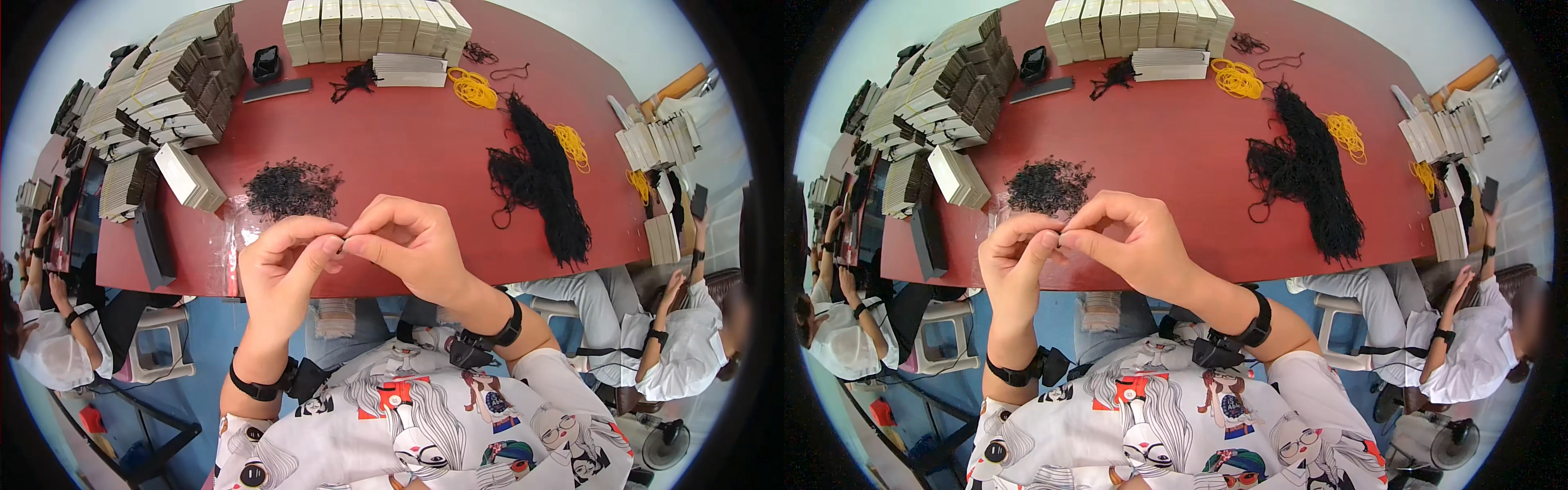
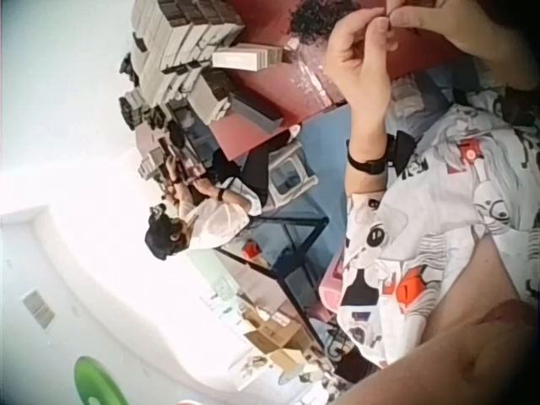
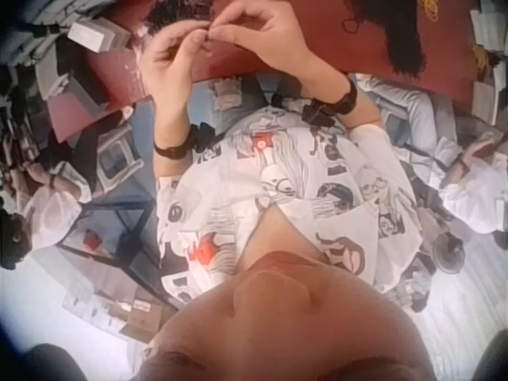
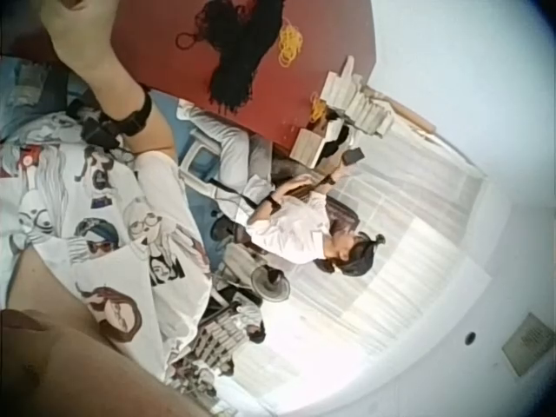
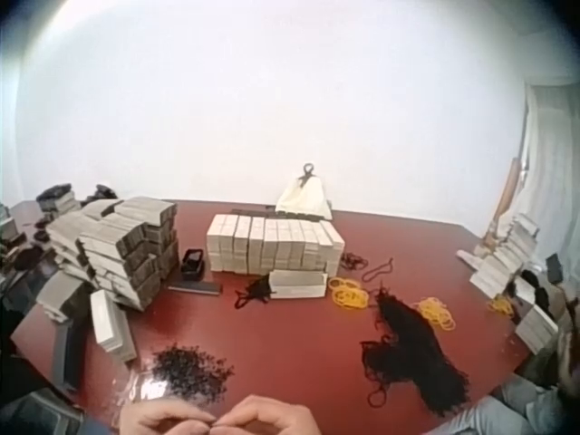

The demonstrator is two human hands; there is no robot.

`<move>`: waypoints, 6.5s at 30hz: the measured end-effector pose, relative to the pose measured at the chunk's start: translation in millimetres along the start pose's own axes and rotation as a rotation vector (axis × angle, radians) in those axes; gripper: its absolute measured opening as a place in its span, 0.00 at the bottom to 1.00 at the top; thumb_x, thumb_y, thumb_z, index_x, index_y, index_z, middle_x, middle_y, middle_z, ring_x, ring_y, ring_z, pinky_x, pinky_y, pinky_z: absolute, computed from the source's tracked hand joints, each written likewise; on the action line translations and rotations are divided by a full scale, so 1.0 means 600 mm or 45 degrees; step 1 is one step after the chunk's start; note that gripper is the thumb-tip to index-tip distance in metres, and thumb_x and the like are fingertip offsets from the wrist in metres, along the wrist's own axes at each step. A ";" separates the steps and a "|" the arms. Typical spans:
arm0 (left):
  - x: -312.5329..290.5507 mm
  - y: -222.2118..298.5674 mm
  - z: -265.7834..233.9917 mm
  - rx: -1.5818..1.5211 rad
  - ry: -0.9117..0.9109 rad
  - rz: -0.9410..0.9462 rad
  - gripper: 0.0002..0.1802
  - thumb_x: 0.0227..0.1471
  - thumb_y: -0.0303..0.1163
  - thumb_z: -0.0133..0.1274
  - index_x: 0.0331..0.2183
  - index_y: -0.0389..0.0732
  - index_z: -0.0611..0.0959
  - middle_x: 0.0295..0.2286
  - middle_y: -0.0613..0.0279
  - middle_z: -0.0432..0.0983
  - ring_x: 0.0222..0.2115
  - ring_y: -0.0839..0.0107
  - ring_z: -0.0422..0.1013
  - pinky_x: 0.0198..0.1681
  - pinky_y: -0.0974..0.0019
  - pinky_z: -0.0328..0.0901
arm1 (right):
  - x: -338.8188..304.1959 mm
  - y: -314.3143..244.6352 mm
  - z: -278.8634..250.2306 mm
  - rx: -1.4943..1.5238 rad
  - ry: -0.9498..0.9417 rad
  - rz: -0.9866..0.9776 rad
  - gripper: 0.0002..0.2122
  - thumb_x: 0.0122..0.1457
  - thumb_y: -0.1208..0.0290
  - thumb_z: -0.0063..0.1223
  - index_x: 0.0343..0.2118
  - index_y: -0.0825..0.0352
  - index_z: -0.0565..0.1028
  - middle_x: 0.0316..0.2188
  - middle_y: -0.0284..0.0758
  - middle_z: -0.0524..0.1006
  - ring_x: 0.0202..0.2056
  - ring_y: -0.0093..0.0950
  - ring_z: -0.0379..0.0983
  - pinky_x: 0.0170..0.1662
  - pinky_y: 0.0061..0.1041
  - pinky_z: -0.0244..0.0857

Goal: Manually attaching black elastic strings to white paper tags.

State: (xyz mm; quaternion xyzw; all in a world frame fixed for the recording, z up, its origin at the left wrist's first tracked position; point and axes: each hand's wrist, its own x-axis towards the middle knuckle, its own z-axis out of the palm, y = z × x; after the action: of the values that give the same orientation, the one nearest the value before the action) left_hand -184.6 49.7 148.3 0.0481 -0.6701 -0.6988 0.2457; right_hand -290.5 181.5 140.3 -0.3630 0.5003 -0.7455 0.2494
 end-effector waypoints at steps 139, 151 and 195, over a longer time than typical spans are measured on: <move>-0.048 0.058 -0.048 -0.190 -0.008 -0.053 0.08 0.44 0.18 0.52 0.32 0.33 0.76 0.19 0.62 0.72 0.16 0.76 0.64 0.19 0.76 0.56 | 0.036 -0.025 -0.018 0.862 -0.657 0.628 0.07 0.56 0.71 0.50 0.33 0.66 0.66 0.27 0.25 0.64 0.26 0.16 0.57 0.31 0.17 0.54; -0.225 0.050 -0.166 -0.071 0.581 0.254 0.05 0.52 0.25 0.48 0.30 0.34 0.70 0.25 0.46 0.76 0.20 0.67 0.74 0.21 0.71 0.70 | 0.190 0.033 0.139 -0.300 -1.158 0.673 0.06 0.53 0.69 0.53 0.29 0.65 0.70 0.22 0.23 0.69 0.23 0.13 0.61 0.28 0.14 0.57; -0.238 -0.143 -0.242 -0.202 0.290 -0.316 0.12 0.50 0.25 0.52 0.37 0.40 0.68 0.23 0.65 0.75 0.25 0.81 0.70 0.25 0.80 0.60 | -0.055 0.140 0.191 -1.606 -0.782 -0.063 0.08 0.56 0.70 0.46 0.31 0.67 0.62 0.15 0.39 0.71 0.17 0.38 0.70 0.19 0.33 0.62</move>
State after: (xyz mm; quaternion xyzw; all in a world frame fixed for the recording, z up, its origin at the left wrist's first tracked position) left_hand -26.2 -26.4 14.5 0.1898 -0.5696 -0.7644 0.2350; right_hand -178.9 109.5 79.6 -0.6439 0.7358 -0.1820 0.1043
